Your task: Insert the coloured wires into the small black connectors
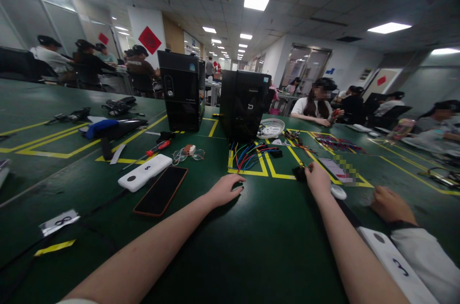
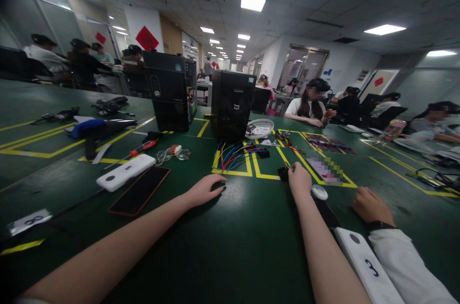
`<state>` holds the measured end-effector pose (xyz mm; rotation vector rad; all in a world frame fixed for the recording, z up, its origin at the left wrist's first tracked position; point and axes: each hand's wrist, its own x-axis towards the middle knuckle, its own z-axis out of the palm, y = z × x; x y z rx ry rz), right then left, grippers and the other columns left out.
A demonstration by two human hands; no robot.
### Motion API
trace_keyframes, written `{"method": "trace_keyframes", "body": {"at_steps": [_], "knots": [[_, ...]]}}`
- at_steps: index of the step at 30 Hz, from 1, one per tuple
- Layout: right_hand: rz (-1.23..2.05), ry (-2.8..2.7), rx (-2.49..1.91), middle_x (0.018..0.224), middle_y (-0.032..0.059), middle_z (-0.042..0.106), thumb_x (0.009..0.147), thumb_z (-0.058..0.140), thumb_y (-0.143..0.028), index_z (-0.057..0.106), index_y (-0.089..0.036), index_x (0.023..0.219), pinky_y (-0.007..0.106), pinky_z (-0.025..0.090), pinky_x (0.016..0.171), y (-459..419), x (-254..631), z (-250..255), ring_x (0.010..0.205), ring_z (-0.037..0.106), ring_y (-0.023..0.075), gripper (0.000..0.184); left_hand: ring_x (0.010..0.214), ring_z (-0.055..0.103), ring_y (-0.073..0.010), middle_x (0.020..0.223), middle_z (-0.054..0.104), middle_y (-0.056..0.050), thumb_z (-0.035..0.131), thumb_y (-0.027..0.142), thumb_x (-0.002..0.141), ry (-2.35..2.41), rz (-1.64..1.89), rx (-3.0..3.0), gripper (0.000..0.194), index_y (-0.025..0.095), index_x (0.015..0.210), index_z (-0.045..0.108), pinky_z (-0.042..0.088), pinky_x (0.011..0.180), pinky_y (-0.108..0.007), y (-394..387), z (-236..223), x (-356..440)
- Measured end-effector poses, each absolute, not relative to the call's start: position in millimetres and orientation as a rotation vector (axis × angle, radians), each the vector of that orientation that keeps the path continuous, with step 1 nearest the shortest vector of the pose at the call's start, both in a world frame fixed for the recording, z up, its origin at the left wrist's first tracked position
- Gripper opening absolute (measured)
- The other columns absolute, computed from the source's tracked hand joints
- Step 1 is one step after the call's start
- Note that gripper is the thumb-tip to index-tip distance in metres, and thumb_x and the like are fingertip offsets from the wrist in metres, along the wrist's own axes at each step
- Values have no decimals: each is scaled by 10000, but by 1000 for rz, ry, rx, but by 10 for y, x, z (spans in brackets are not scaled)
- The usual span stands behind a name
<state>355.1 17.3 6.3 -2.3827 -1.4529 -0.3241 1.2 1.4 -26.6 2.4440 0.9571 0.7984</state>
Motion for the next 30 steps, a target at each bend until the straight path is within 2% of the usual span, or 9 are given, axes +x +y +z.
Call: {"method": "trace_keyframes", "body": {"at_steps": [12,21,30], "knots": [[-217,-1510,-2350,928,124,661,843,450,-299,602,-148,1046,285,409,719,202,3558,77,883,604,229,295,1012,559,-197,1076,620,-58,523,240,851,942,787,2447,220,191,1056,590,421,928,-341,4,-236,6],[-70,-1653,-2370,1111,126,633,851,384,-247,578,-136,1169,274,413,804,316,3599,72,1019,578,232,389,1002,560,-192,1061,625,-57,525,235,849,926,794,2456,206,188,1035,601,420,928,-332,5,-233,1],[0,-1659,-2360,1113,115,636,834,388,-211,591,-138,1176,271,422,814,356,3633,112,1009,580,223,405,1005,562,-195,1066,627,-55,516,236,855,935,785,2458,207,190,1036,607,415,937,-334,-5,-220,-2]]}}
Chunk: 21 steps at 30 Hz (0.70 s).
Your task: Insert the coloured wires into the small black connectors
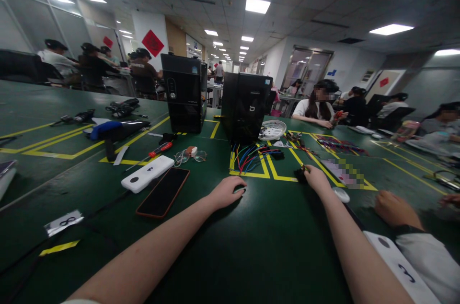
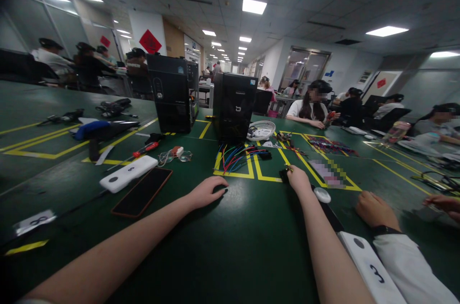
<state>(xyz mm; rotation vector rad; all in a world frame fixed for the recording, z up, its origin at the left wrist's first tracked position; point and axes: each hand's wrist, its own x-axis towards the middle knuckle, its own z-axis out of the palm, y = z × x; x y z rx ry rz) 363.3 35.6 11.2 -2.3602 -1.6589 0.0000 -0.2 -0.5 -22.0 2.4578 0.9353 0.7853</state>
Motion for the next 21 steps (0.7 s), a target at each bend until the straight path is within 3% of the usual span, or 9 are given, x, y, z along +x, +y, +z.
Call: {"method": "trace_keyframes", "body": {"at_steps": [21], "knots": [[24,-1821,-2378,1059,137,652,836,396,-206,614,-125,1129,255,414,750,340,3569,119,970,598,221,374,981,562,-189,1034,629,-54,516,247,859,922,780,2495,197,180,1021,607,422,906,-317,9,-241,-1]]}}
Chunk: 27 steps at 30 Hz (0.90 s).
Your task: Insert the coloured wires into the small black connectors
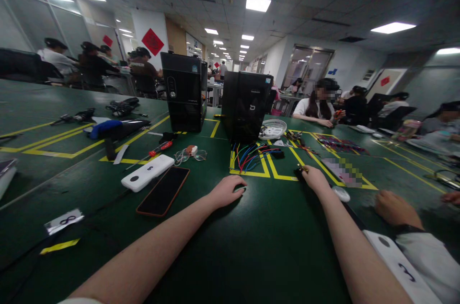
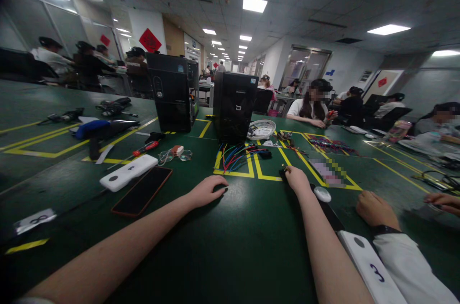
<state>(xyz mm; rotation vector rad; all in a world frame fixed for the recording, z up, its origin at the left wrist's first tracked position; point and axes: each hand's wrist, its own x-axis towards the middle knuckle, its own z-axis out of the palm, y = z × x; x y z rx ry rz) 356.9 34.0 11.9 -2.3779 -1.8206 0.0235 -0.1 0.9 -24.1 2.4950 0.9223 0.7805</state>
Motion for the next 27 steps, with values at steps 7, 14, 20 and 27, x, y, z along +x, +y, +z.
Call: {"method": "trace_keyframes", "body": {"at_steps": [7,14,20,27], "knots": [[143,-1764,-2367,814,88,695,839,382,-214,615,-131,1116,227,406,616,289,3618,197,753,634,169,371,981,563,-192,1036,629,-56,516,247,858,917,795,2481,195,184,1016,611,420,911,-321,15,-247,3],[-30,-1633,-2332,867,109,690,829,428,-269,602,-112,1149,251,406,650,141,3849,167,821,624,205,397,985,564,-192,1039,631,-55,524,248,854,932,785,2471,197,185,1019,609,420,917,-327,-5,-224,4],[-23,-1766,-2208,980,106,684,815,447,-274,644,-140,1115,252,431,694,74,3883,114,889,619,211,383,988,562,-192,1046,629,-56,524,243,853,936,779,2468,195,185,1018,609,418,922,-332,-8,-222,1],[-136,-1848,-2344,1066,134,661,820,449,-259,649,-135,1111,275,433,756,83,3743,140,964,607,242,374,982,565,-189,1037,633,-50,525,237,851,922,788,2474,188,186,1010,611,421,913,-325,2,-232,3]]}}
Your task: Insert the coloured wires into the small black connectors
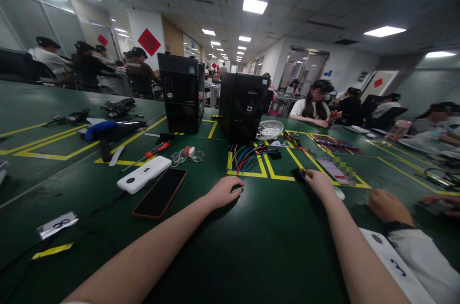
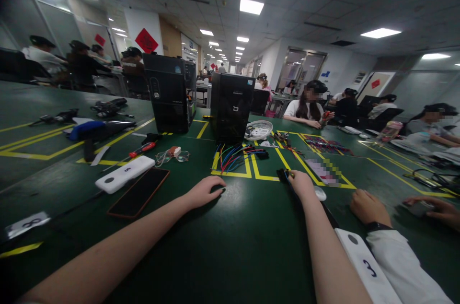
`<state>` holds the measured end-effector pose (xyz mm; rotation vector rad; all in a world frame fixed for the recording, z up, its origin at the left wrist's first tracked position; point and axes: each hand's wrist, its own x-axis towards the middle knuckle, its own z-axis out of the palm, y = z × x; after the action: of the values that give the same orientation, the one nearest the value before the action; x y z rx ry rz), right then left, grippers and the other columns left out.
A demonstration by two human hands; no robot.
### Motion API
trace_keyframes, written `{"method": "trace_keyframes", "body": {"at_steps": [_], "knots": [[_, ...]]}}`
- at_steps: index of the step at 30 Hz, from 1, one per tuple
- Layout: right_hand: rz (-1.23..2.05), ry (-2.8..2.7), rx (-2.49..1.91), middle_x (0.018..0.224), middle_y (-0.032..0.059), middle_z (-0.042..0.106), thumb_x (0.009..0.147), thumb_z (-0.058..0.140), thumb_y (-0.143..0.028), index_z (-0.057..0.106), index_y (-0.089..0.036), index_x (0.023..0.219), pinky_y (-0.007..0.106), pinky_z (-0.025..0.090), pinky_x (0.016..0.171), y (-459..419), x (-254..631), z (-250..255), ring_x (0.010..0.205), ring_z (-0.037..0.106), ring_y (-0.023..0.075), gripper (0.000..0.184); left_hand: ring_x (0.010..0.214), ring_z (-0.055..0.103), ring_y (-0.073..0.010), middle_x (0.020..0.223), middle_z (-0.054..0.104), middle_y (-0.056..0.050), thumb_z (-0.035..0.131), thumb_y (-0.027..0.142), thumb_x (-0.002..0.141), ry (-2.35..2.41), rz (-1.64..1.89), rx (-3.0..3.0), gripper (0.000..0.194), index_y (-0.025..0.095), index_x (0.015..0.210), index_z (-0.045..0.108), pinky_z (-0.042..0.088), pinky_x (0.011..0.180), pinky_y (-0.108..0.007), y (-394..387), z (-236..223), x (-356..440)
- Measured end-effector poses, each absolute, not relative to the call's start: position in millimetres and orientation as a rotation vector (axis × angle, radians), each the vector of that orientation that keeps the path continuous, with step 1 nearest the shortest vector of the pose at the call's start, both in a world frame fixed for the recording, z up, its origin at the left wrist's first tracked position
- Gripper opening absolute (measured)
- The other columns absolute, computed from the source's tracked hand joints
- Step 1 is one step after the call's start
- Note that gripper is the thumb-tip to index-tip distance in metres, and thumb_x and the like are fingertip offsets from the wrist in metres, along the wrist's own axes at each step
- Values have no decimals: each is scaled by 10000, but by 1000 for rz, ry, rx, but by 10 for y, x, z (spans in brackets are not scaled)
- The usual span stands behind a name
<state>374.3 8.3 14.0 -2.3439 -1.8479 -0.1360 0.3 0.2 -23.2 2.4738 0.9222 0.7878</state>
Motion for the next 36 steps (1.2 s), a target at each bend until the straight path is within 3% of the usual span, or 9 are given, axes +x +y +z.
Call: {"method": "trace_keyframes", "body": {"at_steps": [7,11,17,23,36], "knots": [[-60,-1965,-2408,1015,137,674,816,425,-220,676,-136,1042,261,433,734,90,3682,224,936,619,232,348,970,570,-187,1025,636,-48,526,228,846,921,795,2487,188,188,1006,615,422,906,-318,11,-248,12],[20,-1915,-2409,999,137,675,862,382,-287,677,-144,1012,266,431,727,97,3700,216,911,622,229,360,982,565,-186,1038,633,-46,523,237,851,928,780,2479,191,192,1013,614,419,915,-321,8,-237,6],[-149,-1560,-2416,1155,184,603,884,372,-349,543,-82,1228,306,423,821,127,3741,149,1031,576,253,468,982,564,-190,1034,635,-52,521,239,853,937,760,2472,193,187,1012,617,420,913,-323,-11,-202,2],[-139,-1606,-2330,1091,138,650,848,386,-226,665,-120,1070,308,427,821,181,3766,173,999,591,250,372,979,566,-190,1031,636,-51,522,231,850,927,777,2473,189,187,1006,619,417,920,-325,-3,-222,9],[-178,-1733,-2279,1096,124,645,843,374,-232,653,-130,1102,302,434,799,242,3808,87,990,585,237,394,983,560,-189,1030,631,-51,520,234,854,919,776,2490,187,180,1006,614,416,917,-323,6,-232,2]]}}
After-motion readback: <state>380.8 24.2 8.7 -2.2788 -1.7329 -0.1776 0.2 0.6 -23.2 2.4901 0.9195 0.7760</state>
